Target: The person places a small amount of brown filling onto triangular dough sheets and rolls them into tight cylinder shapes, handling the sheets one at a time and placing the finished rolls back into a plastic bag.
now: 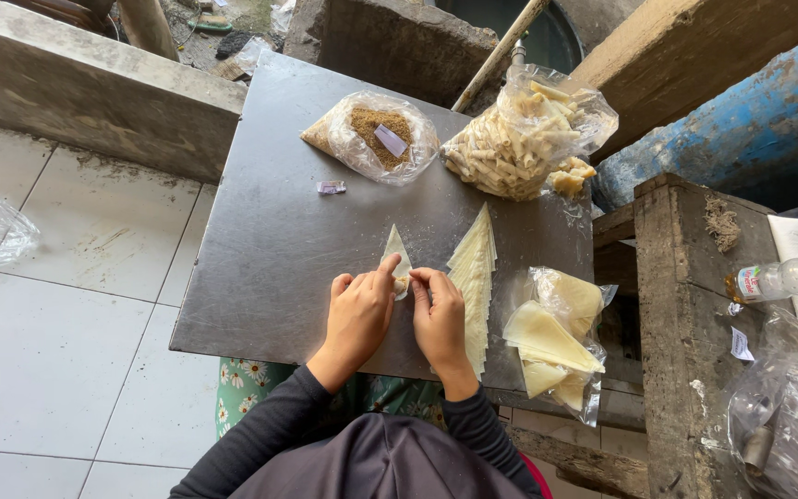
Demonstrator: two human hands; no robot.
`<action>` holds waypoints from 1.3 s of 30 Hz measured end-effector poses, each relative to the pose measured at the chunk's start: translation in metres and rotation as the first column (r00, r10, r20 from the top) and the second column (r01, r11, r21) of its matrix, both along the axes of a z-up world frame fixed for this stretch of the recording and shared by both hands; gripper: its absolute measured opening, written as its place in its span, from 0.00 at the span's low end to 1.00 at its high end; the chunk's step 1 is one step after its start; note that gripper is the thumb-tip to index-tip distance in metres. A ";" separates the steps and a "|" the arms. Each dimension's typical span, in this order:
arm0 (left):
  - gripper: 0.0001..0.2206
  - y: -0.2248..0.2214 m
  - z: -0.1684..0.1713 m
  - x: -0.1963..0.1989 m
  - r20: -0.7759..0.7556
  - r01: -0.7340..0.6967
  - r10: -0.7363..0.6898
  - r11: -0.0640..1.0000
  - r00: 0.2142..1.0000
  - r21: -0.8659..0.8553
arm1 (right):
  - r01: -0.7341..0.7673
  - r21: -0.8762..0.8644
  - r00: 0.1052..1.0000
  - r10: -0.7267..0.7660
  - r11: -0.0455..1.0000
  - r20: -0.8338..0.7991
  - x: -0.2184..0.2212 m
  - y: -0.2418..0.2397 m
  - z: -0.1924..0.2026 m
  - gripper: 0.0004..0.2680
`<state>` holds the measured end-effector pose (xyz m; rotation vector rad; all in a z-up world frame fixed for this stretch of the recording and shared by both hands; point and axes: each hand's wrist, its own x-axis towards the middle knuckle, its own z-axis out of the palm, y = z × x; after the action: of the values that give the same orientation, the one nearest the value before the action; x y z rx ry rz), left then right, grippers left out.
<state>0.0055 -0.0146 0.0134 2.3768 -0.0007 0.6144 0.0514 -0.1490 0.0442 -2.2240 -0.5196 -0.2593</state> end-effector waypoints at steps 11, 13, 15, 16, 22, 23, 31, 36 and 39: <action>0.27 0.003 -0.003 0.001 0.013 0.031 -0.030 0.997 0.999 -0.071 | -0.074 -0.044 0.997 0.075 0.996 0.009 0.000 0.003 0.002 0.04; 0.27 0.004 -0.004 0.002 0.019 0.035 -0.034 0.996 0.999 -0.084 | -0.082 -0.027 0.996 0.081 0.996 -0.025 0.001 0.003 0.003 0.04; 0.27 0.005 -0.005 0.002 0.009 0.033 -0.032 0.996 0.999 -0.082 | -0.100 -0.009 0.995 0.100 0.995 -0.026 0.003 0.003 0.004 0.04; 0.27 0.005 -0.005 0.002 0.005 0.033 -0.033 0.997 0.999 -0.075 | -0.110 -0.016 0.994 0.109 0.994 -0.020 0.003 0.003 0.004 0.04; 0.27 0.004 -0.002 0.004 0.003 0.039 -0.038 0.998 0.999 -0.055 | -0.116 0.000 0.993 0.116 0.993 -0.007 0.003 0.002 0.005 0.03; 0.27 0.003 -0.002 0.004 -0.001 0.037 -0.037 0.998 0.999 -0.047 | -0.111 0.014 0.994 0.111 0.994 -0.010 0.003 0.001 0.004 0.04; 0.25 0.001 -0.002 0.004 0.008 0.011 -0.011 1.000 1.000 0.004 | -0.063 0.097 0.995 0.070 0.993 -0.068 0.003 -0.003 0.004 0.06; 0.26 0.001 -0.002 0.004 -0.007 0.012 -0.012 1.000 1.000 0.002 | -0.065 0.122 0.994 0.074 0.990 -0.078 0.002 -0.002 0.003 0.06; 0.27 0.001 -0.001 0.003 0.001 0.026 -0.026 0.999 1.000 -0.021 | -0.076 0.143 0.990 0.092 0.987 -0.106 0.001 -0.001 0.002 0.06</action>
<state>0.0089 -0.0133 0.0119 2.3528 -0.0253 0.6007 0.0521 -0.1496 0.0462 -2.0631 -0.5174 -0.1212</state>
